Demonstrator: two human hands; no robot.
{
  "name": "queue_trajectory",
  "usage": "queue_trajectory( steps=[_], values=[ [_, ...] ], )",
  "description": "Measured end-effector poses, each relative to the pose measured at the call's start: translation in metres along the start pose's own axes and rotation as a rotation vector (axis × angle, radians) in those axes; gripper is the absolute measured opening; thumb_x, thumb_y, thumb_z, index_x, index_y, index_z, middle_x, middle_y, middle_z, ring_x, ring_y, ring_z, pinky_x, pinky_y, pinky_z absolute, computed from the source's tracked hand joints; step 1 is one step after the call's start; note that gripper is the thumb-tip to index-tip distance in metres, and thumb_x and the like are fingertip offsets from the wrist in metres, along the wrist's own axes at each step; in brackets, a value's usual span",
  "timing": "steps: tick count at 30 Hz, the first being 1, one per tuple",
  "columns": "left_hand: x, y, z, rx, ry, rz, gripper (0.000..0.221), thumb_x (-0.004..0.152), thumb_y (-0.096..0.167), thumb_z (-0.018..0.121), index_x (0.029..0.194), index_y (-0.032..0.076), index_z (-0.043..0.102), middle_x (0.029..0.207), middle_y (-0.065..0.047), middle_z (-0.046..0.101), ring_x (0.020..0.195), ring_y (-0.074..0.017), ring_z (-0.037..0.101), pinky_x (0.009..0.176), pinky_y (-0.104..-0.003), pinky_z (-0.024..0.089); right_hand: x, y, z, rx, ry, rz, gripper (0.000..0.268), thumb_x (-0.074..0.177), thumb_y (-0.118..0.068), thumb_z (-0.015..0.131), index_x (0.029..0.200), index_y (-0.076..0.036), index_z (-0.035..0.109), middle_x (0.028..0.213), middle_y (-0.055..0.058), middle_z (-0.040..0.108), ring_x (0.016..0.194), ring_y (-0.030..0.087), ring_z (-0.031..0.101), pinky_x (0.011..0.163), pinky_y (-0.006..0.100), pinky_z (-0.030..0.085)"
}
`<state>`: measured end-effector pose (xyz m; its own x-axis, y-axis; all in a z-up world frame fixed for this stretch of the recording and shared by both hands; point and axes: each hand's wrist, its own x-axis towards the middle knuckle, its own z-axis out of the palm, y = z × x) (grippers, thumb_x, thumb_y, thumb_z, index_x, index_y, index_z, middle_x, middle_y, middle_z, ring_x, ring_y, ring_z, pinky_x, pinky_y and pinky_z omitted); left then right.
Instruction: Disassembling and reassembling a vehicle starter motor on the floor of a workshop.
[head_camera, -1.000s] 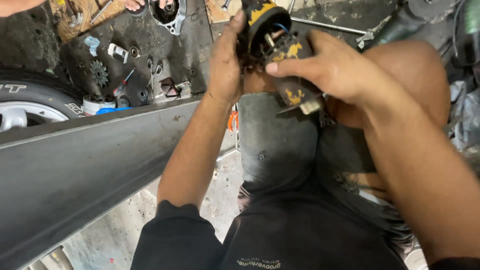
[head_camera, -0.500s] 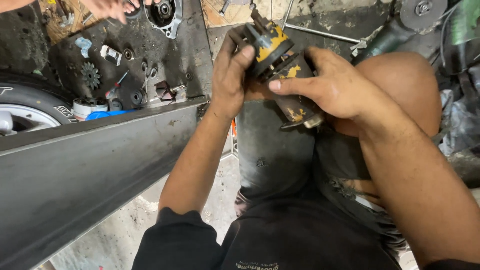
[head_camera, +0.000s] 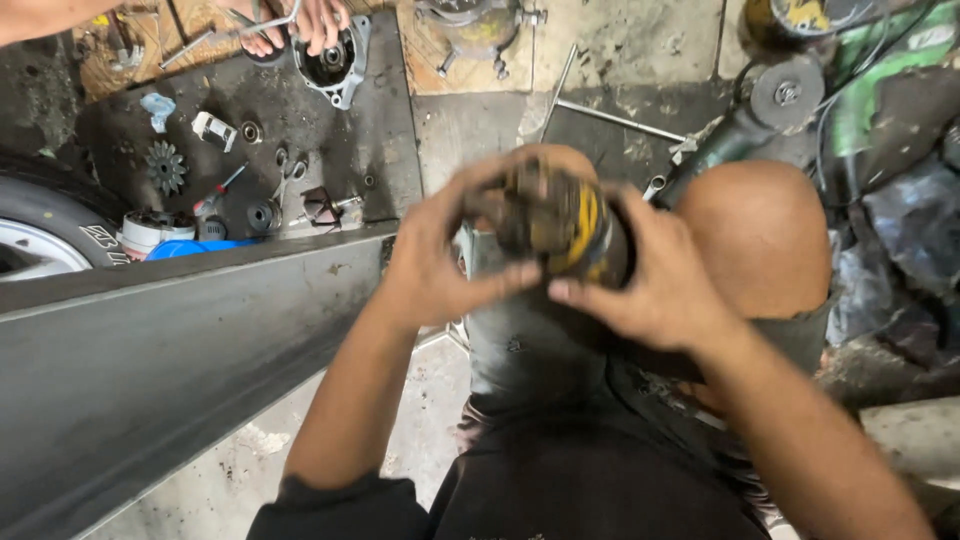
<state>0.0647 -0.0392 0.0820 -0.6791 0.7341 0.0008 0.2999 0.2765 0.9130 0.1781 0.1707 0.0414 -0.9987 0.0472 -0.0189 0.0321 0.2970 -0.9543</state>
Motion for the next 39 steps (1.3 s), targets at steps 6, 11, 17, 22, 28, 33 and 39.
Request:
queue_trajectory(
  steps=[6,11,17,22,28,33,39],
  values=[
    [-0.065,0.042,0.022,-0.047,-0.069,-0.176,0.081,0.068,0.004,0.087,0.141,0.011,0.054,0.141,-0.009,0.066,0.123,-0.0251,0.072,0.105,-0.036,0.058,-0.080,0.003,0.018,-0.072,0.084,-0.073,0.087,0.058,-0.017,0.092,0.133,0.005,0.052,0.135,0.022,0.065,0.114,0.035,0.070,0.100,0.041,0.056],
    [-0.079,0.052,0.057,-0.287,-0.072,-0.325,0.107,0.066,0.024,0.091,0.153,0.005,0.031,0.139,-0.017,0.066,0.125,-0.0302,0.068,0.110,-0.042,0.050,-0.122,0.006,0.014,-0.024,0.061,0.102,0.095,0.056,-0.017,0.090,0.140,0.003,0.051,0.131,0.020,0.067,0.111,0.031,0.071,0.097,0.037,0.057],
    [-0.047,0.075,0.066,-0.148,0.070,-0.014,0.096,0.075,0.058,0.081,0.150,0.005,0.050,0.138,-0.022,0.061,0.130,-0.0463,0.058,0.112,-0.056,0.045,-0.127,0.030,-0.004,0.345,0.091,0.095,0.116,0.057,-0.031,0.093,0.153,0.001,0.037,0.150,0.022,0.053,0.135,0.035,0.052,0.113,0.053,0.040],
    [-0.045,0.106,0.068,-0.093,-0.027,-0.007,0.111,0.082,0.070,0.060,0.159,0.001,0.018,0.165,-0.030,0.026,0.154,-0.0479,0.032,0.124,-0.056,0.031,-0.094,-0.034,-0.017,1.324,-0.006,0.167,0.077,0.090,-0.030,0.078,0.151,0.001,0.042,0.136,0.021,0.060,0.120,0.034,0.061,0.100,0.046,0.051],
    [-0.049,0.114,0.074,-0.063,0.101,0.079,0.116,0.070,0.045,0.084,0.156,-0.002,0.022,0.156,-0.031,0.038,0.145,-0.0480,0.045,0.120,-0.055,0.040,-0.080,-0.041,-0.006,1.296,0.121,0.148,0.077,0.095,-0.031,0.065,0.158,-0.003,0.032,0.148,0.017,0.052,0.128,0.029,0.058,0.108,0.043,0.047],
    [-0.044,0.113,0.060,-0.064,0.155,0.166,0.102,0.073,0.037,0.079,0.153,-0.005,0.033,0.155,-0.031,0.046,0.144,-0.0443,0.053,0.121,-0.046,0.047,-0.055,-0.100,-0.008,1.033,0.265,0.019,0.091,0.095,-0.049,0.068,0.164,-0.020,0.017,0.141,0.010,0.049,0.120,0.023,0.055,0.097,0.046,0.051],
    [-0.044,0.120,0.047,-0.258,0.095,0.201,0.096,0.074,0.028,0.078,0.154,-0.002,0.036,0.156,-0.027,0.050,0.131,-0.0373,0.067,0.111,-0.041,0.056,-0.043,-0.097,-0.030,1.085,0.383,0.674,0.114,0.062,-0.077,0.035,0.158,-0.015,0.036,0.154,0.022,0.049,0.136,0.046,0.049,0.101,0.065,0.041]
  ],
)
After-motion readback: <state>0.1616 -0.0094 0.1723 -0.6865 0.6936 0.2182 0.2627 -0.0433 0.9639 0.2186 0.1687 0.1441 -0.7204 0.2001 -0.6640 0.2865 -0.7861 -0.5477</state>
